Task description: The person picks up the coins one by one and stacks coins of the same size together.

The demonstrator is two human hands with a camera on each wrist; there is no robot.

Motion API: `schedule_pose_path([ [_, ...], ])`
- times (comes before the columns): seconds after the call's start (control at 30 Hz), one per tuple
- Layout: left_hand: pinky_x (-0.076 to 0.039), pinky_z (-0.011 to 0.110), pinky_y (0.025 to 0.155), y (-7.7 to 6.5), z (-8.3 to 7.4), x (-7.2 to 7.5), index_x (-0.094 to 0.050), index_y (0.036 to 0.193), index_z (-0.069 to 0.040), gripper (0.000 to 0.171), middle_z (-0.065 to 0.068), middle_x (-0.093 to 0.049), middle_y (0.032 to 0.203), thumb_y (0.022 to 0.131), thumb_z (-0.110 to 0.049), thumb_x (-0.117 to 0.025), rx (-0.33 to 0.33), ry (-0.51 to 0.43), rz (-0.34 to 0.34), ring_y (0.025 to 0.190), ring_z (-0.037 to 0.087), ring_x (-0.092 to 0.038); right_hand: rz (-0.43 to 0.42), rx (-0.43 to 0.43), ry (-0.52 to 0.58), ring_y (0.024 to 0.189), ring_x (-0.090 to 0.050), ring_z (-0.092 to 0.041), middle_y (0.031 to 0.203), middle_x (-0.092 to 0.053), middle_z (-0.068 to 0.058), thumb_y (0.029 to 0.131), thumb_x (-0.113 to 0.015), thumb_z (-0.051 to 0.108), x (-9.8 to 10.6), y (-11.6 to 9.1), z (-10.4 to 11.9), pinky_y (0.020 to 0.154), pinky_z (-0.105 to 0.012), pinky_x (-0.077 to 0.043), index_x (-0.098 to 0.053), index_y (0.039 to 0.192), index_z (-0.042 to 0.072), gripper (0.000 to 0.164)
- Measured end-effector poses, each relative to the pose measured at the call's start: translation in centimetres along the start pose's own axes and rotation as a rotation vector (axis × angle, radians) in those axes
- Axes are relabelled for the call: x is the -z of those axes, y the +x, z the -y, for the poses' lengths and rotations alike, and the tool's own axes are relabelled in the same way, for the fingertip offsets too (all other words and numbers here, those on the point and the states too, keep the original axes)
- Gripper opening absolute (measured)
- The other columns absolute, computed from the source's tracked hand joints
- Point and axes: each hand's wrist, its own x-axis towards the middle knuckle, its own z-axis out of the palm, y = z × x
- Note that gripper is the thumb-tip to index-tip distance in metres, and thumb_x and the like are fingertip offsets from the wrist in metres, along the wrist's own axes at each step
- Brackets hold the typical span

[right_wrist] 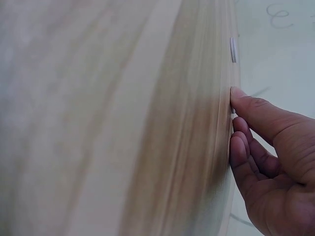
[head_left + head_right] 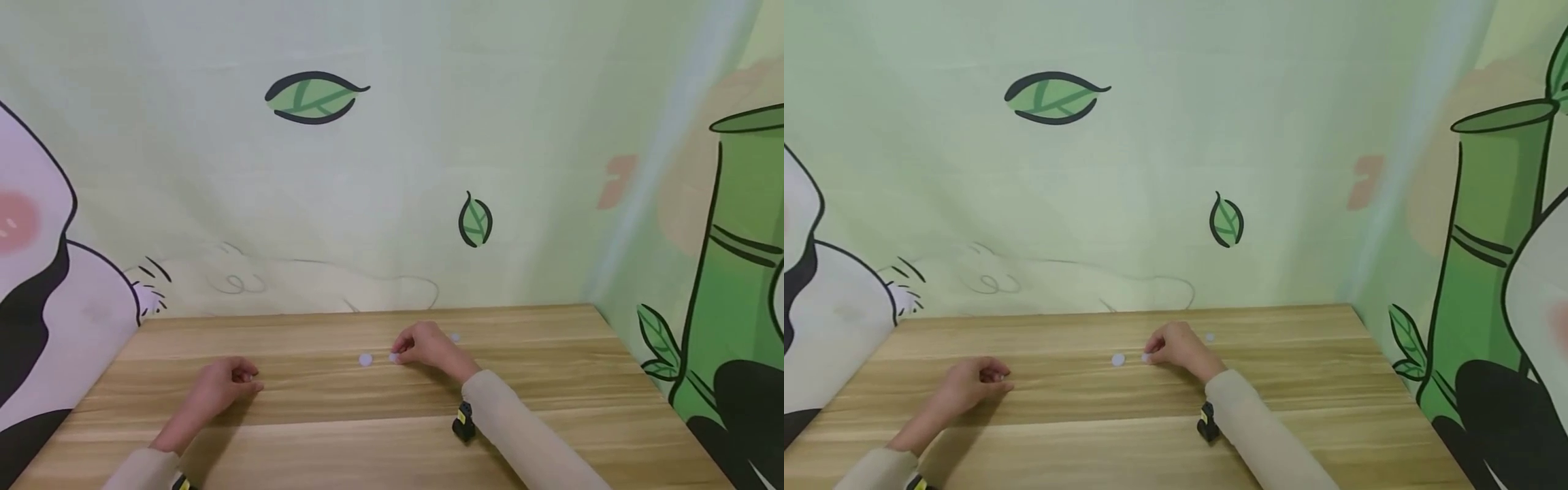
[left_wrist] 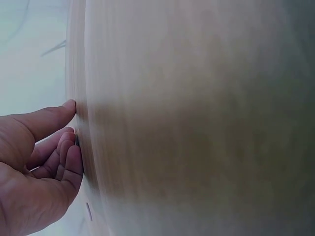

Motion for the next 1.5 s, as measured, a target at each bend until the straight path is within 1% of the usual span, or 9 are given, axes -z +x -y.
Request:
schedule_pose_path([
  [0.13,-0.048,0.023,0.061,-0.3,0.4,0.1,-0.069,0.096,0.007,0.023,0.004,-0.066,0.080,0.081,-0.001,-0.083,-0.007,-0.036,-0.038,0.073,0.014,-0.058,0.005,0.004,0.003,0.076,-0.057,-0.005,0.081,-0.071,0.006,0.086,-0.083,0.014,-0.1,0.1,-0.1,0.072,-0.022,-0.049,-0.079,0.091,0.012,0.007],
  [0.23,-0.047,0.024,0.061,-0.4,0.7,0.4,-0.068,0.095,0.007,0.022,0.005,-0.065,0.079,0.081,-0.002,-0.082,0.002,0.007,-0.065,0.072,0.014,-0.056,0.002,0.001,0.000,0.076,-0.057,-0.005,0.081,-0.071,0.007,0.085,-0.083,0.015,-0.2,0.2,-0.2,0.072,-0.022,-0.049,-0.079,0.090,0.013,0.007],
  [0.37,-0.046,0.029,0.063,-0.5,0.8,0.8,-0.068,0.091,0.004,0.022,0.005,-0.067,0.079,0.083,-0.010,-0.083,0.031,0.078,-0.059,0.072,0.014,-0.056,0.008,-0.013,-0.001,0.076,-0.058,-0.005,0.082,-0.071,0.007,0.086,-0.083,0.015,-0.1,0.1,-0.2,0.073,-0.023,-0.050,-0.079,0.091,0.013,0.007],
  [0.57,-0.047,0.030,0.063,-0.2,0.9,0.7,-0.070,0.090,0.003,0.020,0.004,-0.070,0.079,0.088,-0.015,-0.079,0.054,0.063,-0.034,0.071,0.013,-0.058,0.006,0.006,-0.004,0.076,-0.058,-0.004,0.081,-0.071,0.009,0.086,-0.083,0.013,0.1,-0.2,-0.1,0.073,-0.022,-0.050,-0.079,0.091,0.011,0.006],
  [0.8,-0.047,0.028,0.064,0.6,1.1,0.4,-0.074,0.099,-0.001,0.012,0.003,-0.069,0.085,0.089,-0.007,-0.076,-0.028,0.049,0.031,0.077,0.016,-0.058,0.010,-0.022,0.015,0.076,-0.058,-0.005,0.082,-0.071,0.006,0.086,-0.083,0.014,0.1,-0.1,-0.1,0.073,-0.023,-0.050,-0.079,0.091,0.011,0.007],
  [0.93,-0.047,0.026,0.063,0.7,1.2,0.3,-0.074,0.102,0.000,0.017,0.005,-0.070,0.084,0.086,-0.004,-0.078,-0.056,0.030,0.020,0.076,0.016,-0.058,0.004,-0.029,0.015,0.075,-0.058,-0.005,0.082,-0.071,0.006,0.085,-0.083,0.014,0.2,-0.2,0.1,0.071,-0.022,-0.049,-0.079,0.091,0.012,0.007],
  [1.13,-0.047,0.028,0.064,0.2,0.9,0.4,-0.071,0.098,0.007,0.024,0.004,-0.066,0.080,0.086,-0.012,-0.080,0.000,0.048,-0.007,0.074,0.016,-0.056,0.008,-0.028,0.023,0.075,-0.058,-0.005,0.082,-0.072,0.005,0.085,-0.083,0.013,0.4,-0.3,0.3,0.072,-0.021,-0.049,-0.079,0.092,0.010,0.008],
  [1.33,-0.047,0.029,0.064,0.4,0.7,0.1,-0.072,0.096,0.005,0.024,0.002,-0.067,0.079,0.085,-0.015,-0.082,0.004,0.063,-0.031,0.073,0.014,-0.057,-0.005,-0.021,0.017,0.075,-0.058,-0.005,0.082,-0.072,0.005,0.085,-0.084,0.013,0.3,-0.2,0.1,0.072,-0.021,-0.050,-0.079,0.091,0.011,0.008],
  [1.5,-0.048,0.029,0.064,0.4,0.8,-0.1,-0.074,0.092,0.003,0.022,0.003,-0.070,0.078,0.086,-0.017,-0.082,0.018,0.066,-0.052,0.072,0.013,-0.058,0.005,-0.018,0.019,0.075,-0.058,-0.005,0.082,-0.072,0.005,0.085,-0.084,0.013,0.3,-0.2,0.1,0.072,-0.021,-0.050,-0.079,0.091,0.011,0.008],
])
